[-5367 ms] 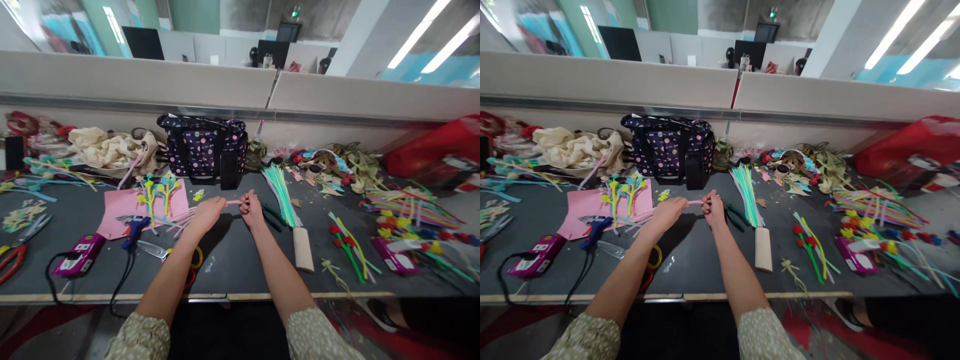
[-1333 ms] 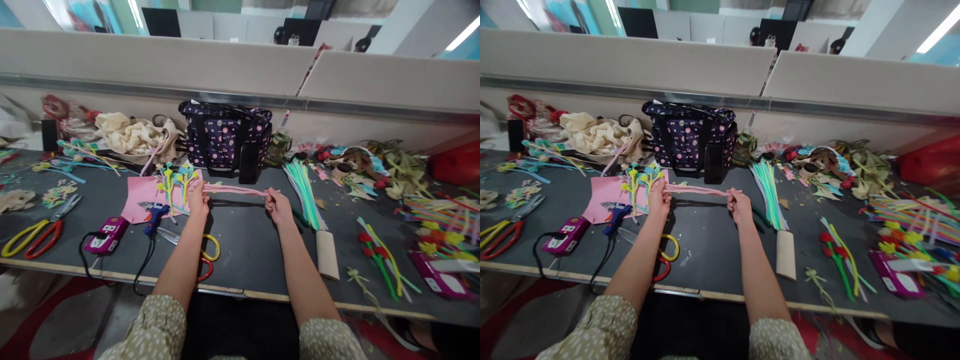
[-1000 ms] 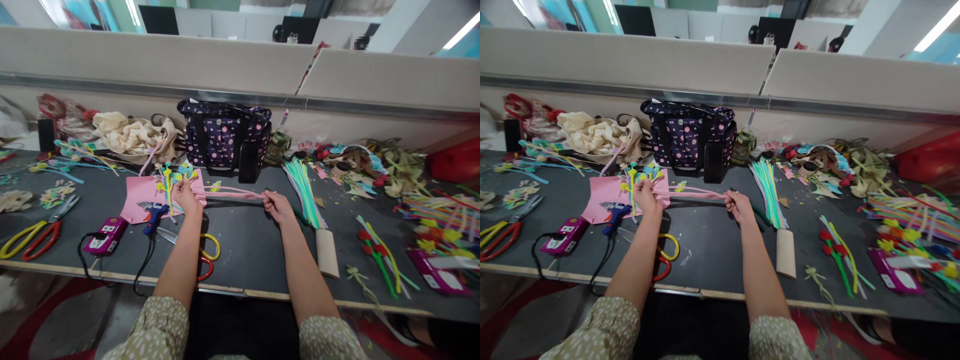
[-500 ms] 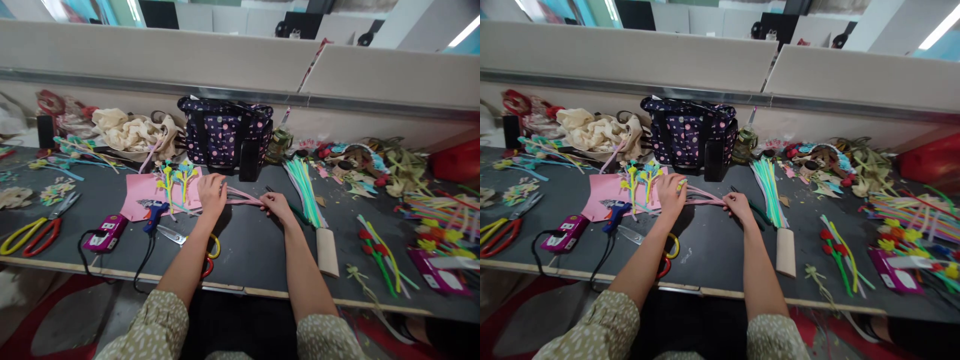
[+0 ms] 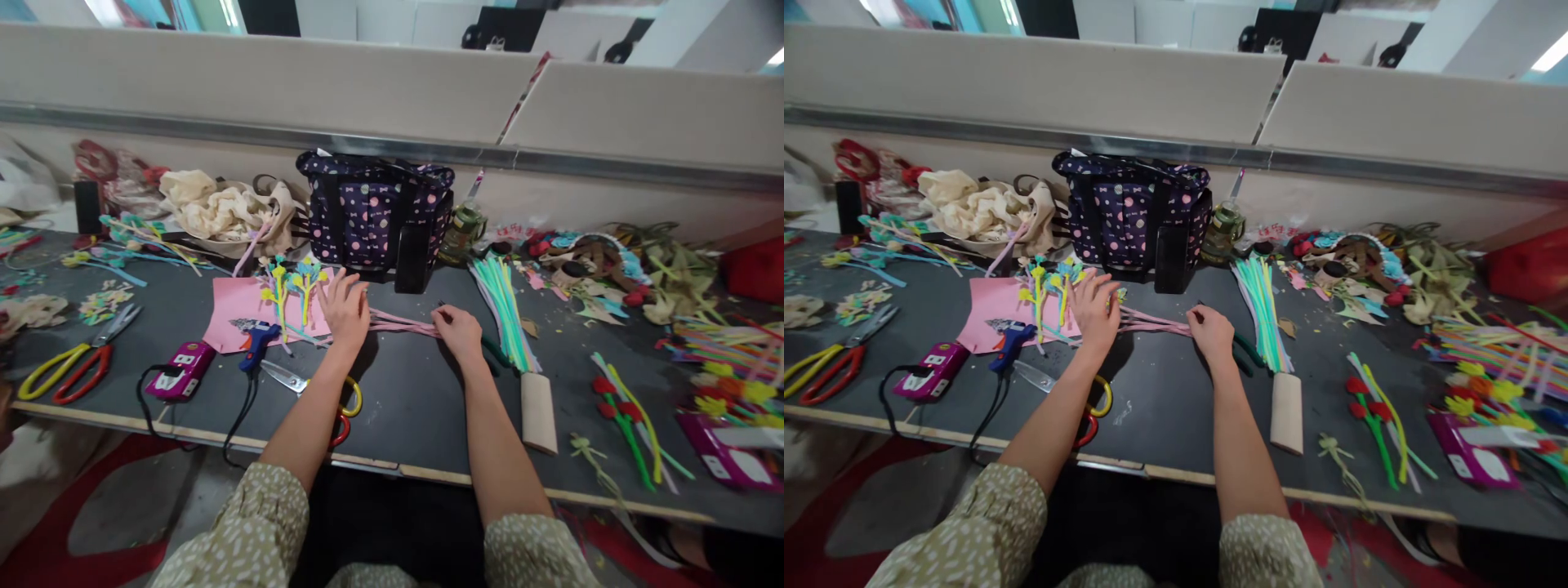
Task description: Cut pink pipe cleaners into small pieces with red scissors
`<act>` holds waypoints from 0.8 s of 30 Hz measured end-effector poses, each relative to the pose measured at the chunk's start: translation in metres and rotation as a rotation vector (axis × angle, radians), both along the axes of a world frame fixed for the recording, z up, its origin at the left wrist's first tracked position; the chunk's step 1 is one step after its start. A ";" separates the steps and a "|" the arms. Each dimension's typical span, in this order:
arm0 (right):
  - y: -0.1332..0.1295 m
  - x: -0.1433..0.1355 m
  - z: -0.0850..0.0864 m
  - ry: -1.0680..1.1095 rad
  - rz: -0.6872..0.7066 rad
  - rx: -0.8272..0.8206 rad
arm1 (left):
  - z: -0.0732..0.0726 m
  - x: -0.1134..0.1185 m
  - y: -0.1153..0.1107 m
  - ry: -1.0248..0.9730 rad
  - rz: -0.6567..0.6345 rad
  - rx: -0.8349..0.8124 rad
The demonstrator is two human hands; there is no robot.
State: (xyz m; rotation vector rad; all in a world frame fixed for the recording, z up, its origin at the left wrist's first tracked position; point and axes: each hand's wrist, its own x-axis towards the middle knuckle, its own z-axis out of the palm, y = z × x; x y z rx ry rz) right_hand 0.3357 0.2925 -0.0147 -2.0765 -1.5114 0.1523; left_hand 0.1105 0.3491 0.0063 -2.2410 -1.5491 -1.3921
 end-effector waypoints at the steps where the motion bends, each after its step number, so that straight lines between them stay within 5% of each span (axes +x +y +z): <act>1: 0.000 0.000 0.000 0.010 -0.031 0.023 | 0.002 -0.001 0.000 -0.013 0.014 0.008; 5: -0.001 0.003 0.001 0.044 -0.115 0.157 | 0.001 -0.003 0.004 -0.021 -0.032 0.000; 14: 0.002 0.014 -0.001 0.217 0.031 0.221 | -0.025 0.022 0.002 0.315 -0.544 -0.267; 20: 0.003 0.010 0.000 0.178 0.222 0.244 | -0.029 0.022 0.003 0.360 -0.544 -0.364; 24: -0.002 -0.015 0.001 0.052 0.209 0.370 | -0.032 0.022 0.004 0.347 -0.556 -0.350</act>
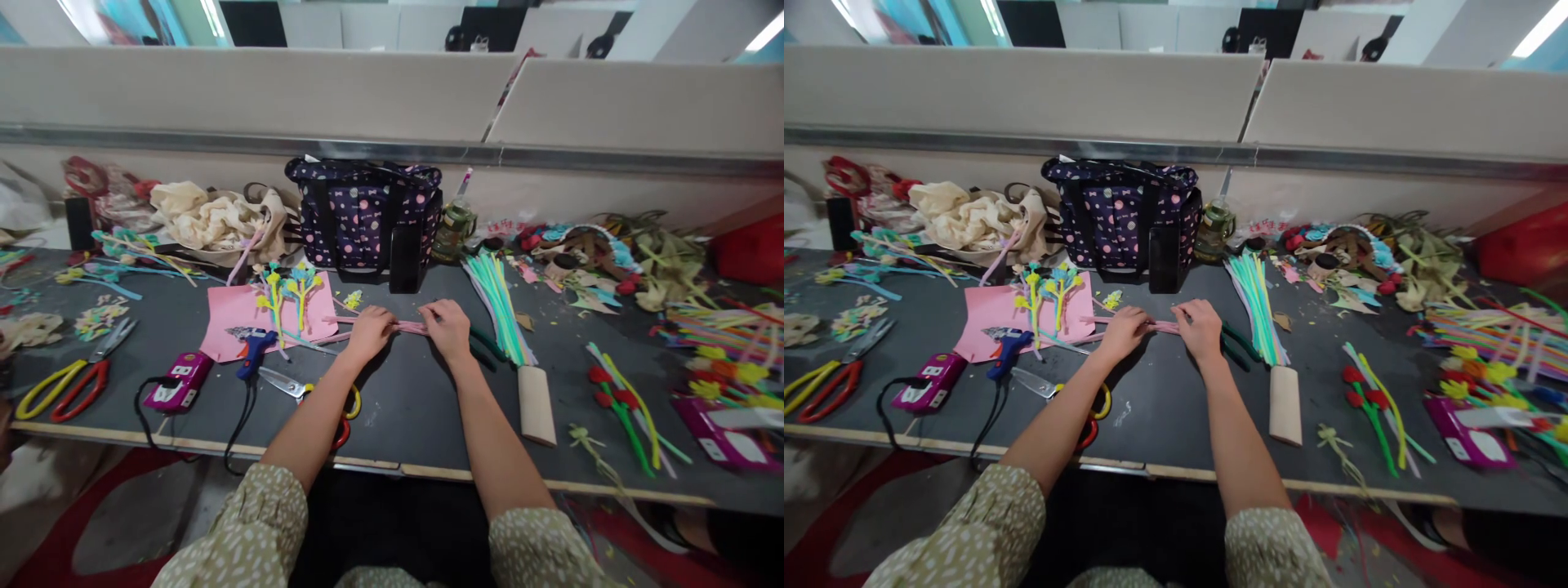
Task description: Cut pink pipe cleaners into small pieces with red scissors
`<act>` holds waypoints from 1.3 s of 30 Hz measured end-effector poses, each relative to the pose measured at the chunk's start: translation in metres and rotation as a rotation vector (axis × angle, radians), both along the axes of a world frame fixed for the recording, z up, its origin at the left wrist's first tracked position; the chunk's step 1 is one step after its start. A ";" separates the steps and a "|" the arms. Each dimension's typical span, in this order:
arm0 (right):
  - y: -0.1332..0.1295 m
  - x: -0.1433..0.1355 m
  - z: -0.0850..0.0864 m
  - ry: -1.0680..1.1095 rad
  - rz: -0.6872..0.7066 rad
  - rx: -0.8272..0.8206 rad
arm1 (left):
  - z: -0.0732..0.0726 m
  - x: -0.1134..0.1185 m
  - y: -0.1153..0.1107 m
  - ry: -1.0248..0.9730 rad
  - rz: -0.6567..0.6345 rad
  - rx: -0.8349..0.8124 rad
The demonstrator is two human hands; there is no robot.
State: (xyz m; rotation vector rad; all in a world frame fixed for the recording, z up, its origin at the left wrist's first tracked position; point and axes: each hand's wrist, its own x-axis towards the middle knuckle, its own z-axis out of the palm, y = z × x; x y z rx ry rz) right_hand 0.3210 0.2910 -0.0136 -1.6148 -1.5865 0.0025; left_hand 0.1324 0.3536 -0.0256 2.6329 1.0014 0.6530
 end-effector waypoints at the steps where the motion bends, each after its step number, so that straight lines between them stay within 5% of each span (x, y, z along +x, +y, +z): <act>1: -0.002 -0.009 0.000 -0.018 0.001 0.026 | -0.001 0.000 0.000 -0.003 -0.009 -0.004; 7: -0.009 -0.052 -0.003 -0.185 0.265 -0.023 | -0.005 0.001 -0.001 0.012 0.011 0.014; 18: 0.004 -0.022 -0.015 -0.091 -0.001 0.029 | -0.002 0.002 -0.003 0.082 -0.009 0.034; 29: 0.005 -0.035 -0.018 -0.098 0.068 0.003 | 0.001 0.002 -0.005 0.178 -0.009 0.123; 34: 0.005 -0.033 -0.019 -0.311 0.233 -0.149 | 0.000 -0.001 -0.003 0.117 -0.023 0.144; 39: 0.009 -0.036 -0.023 -0.553 0.175 -0.253 | -0.001 -0.001 -0.003 0.115 -0.020 0.125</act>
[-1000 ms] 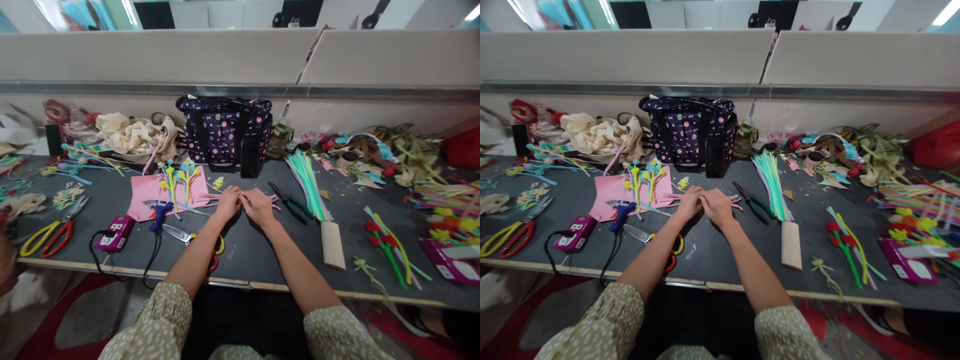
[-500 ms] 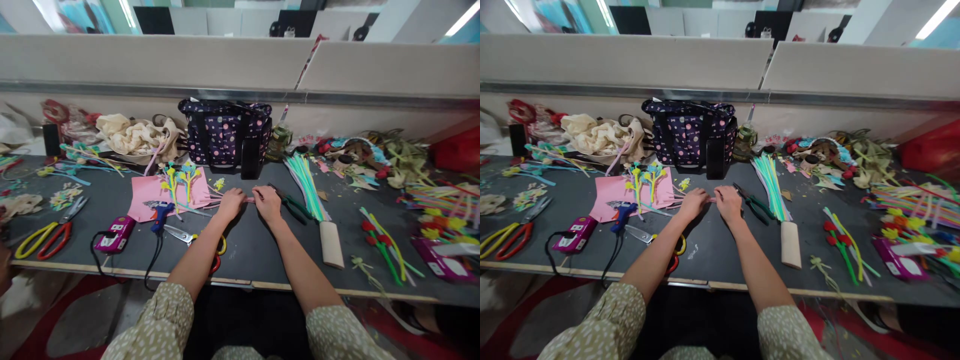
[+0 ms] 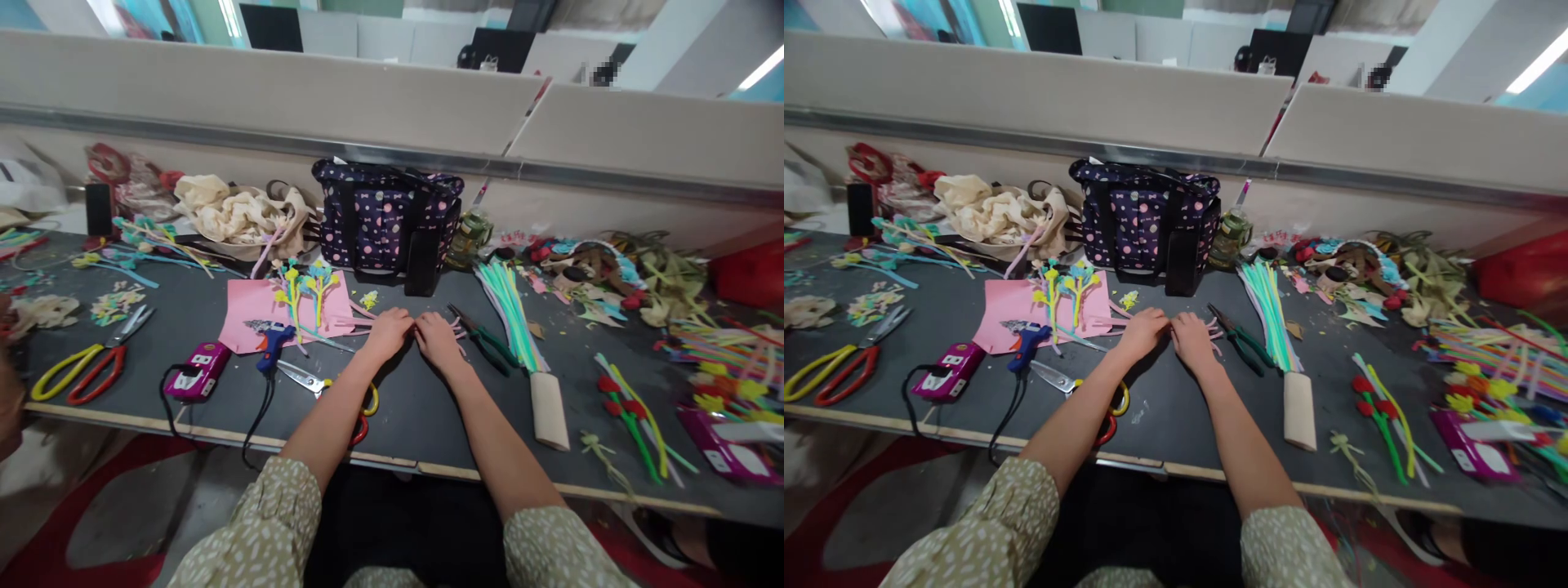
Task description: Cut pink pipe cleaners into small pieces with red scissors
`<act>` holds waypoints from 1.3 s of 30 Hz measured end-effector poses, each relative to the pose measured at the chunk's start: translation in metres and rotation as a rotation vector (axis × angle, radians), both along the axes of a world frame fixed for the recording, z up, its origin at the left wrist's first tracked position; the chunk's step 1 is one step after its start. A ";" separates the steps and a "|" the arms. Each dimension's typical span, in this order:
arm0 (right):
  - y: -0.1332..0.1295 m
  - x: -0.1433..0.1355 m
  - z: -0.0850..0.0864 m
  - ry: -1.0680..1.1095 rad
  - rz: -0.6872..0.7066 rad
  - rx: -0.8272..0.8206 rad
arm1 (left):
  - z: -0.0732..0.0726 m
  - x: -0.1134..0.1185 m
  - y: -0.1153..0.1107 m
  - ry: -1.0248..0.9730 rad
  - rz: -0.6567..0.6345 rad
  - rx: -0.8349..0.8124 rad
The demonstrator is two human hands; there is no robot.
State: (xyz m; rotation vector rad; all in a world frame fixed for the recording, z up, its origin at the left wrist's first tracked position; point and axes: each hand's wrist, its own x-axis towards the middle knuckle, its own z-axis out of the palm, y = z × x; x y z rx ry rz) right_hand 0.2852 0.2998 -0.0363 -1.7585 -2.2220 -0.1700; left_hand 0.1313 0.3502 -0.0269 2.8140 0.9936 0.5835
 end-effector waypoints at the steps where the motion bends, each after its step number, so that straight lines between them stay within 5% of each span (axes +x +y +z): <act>1: 0.001 -0.001 -0.001 -0.025 -0.009 0.006 | 0.001 0.000 -0.001 -0.011 0.000 -0.004; 10: 0.000 0.005 -0.003 0.254 -0.084 0.123 | 0.027 -0.003 -0.015 -0.358 -0.056 0.137; 14: -0.001 0.008 -0.001 0.458 -0.052 0.173 | 0.026 0.000 -0.019 -0.376 -0.134 0.170; 17: -0.001 0.012 0.000 0.641 -0.188 0.208 | 0.020 0.002 -0.019 -0.269 -0.173 0.094; 20: 0.000 0.018 -0.002 0.743 -0.310 0.209 | 0.017 -0.004 -0.015 -0.041 -0.044 -0.056; 26: -0.001 0.018 -0.003 0.824 -0.322 0.187 | 0.020 -0.040 0.011 0.290 0.313 -0.358; 30: -0.001 0.016 0.000 0.863 -0.325 0.182 | 0.017 -0.046 0.019 0.212 0.424 -0.294; 34: -0.002 0.018 0.003 0.933 -0.335 0.169 | 0.009 -0.037 0.020 0.029 0.382 -0.141; 37: -0.003 0.020 0.005 0.971 -0.339 0.184 | 0.006 -0.035 0.023 -0.062 0.361 -0.159; 39: -0.003 0.022 0.006 1.002 -0.350 0.193 | 0.008 -0.038 0.026 -0.117 0.459 -0.183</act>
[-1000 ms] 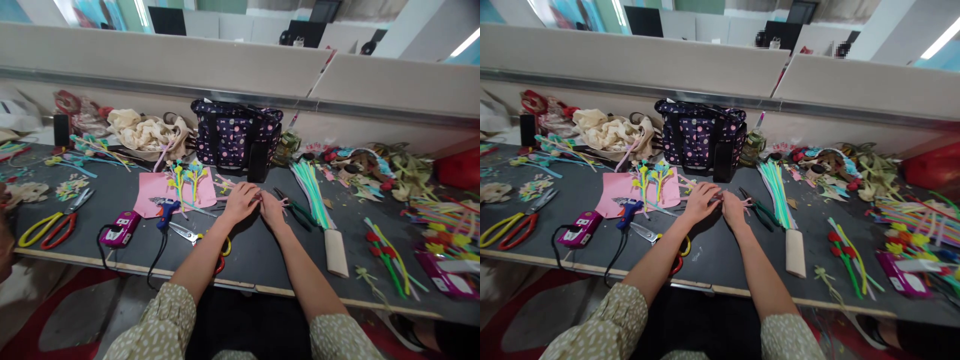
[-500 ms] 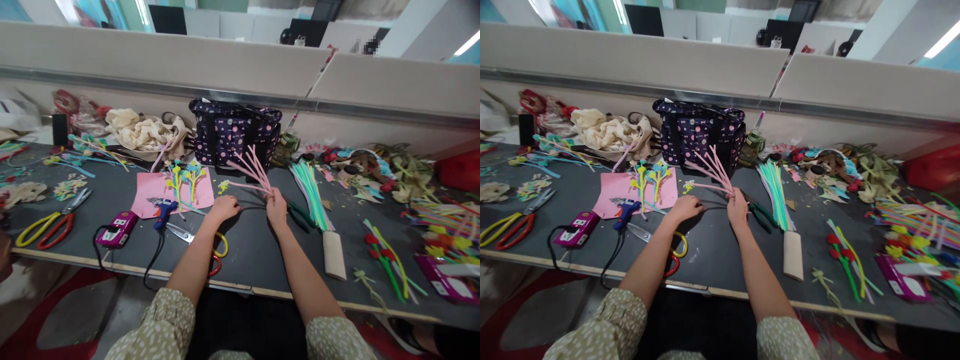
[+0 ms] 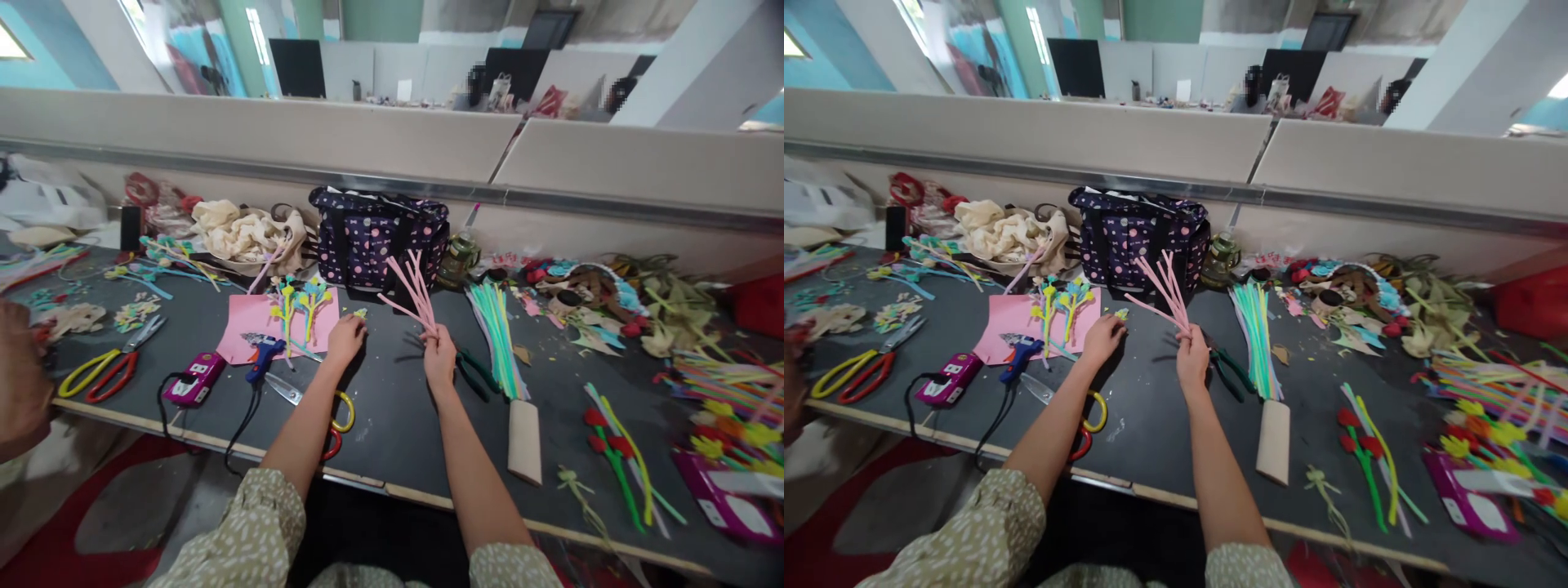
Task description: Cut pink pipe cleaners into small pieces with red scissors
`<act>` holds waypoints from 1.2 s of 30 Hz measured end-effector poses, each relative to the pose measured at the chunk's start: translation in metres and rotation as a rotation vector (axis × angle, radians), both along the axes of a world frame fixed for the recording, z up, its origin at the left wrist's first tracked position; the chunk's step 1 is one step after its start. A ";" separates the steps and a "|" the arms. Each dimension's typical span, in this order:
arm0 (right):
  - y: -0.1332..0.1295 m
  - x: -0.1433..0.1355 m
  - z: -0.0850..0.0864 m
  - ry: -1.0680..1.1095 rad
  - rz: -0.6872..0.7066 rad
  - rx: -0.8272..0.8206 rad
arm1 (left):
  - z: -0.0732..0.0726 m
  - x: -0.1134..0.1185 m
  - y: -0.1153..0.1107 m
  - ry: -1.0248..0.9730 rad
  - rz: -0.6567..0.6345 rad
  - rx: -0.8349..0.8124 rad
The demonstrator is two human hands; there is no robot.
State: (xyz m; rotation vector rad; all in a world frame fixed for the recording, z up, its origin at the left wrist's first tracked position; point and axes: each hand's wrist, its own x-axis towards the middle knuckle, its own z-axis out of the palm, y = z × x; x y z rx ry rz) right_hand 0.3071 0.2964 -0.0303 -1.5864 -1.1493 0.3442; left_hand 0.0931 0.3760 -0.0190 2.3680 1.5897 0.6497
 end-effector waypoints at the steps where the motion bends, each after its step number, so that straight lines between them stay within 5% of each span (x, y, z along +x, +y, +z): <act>1: 0.000 0.001 0.001 0.018 -0.004 -0.001 | 0.003 -0.003 0.002 -0.010 0.078 -0.004; 4: 0.000 0.002 0.001 0.063 -0.001 -0.016 | 0.014 -0.012 0.010 0.057 0.246 -0.009; 6: 0.000 0.002 0.001 0.073 0.023 -0.018 | 0.022 -0.014 0.017 0.164 0.237 -0.043; 11: 0.000 0.000 0.001 0.072 0.051 -0.026 | 0.028 -0.007 0.043 0.367 -0.028 -0.121; 16: 0.001 0.001 0.000 0.093 0.051 -0.036 | 0.015 0.001 0.066 0.281 -0.270 -0.149; 27: 0.000 0.001 0.000 0.096 0.074 -0.077 | 0.035 -0.032 0.107 0.163 -0.084 -0.130; 36: 0.000 0.000 -0.001 0.056 0.075 -0.085 | 0.019 -0.026 0.097 0.247 -0.053 -0.163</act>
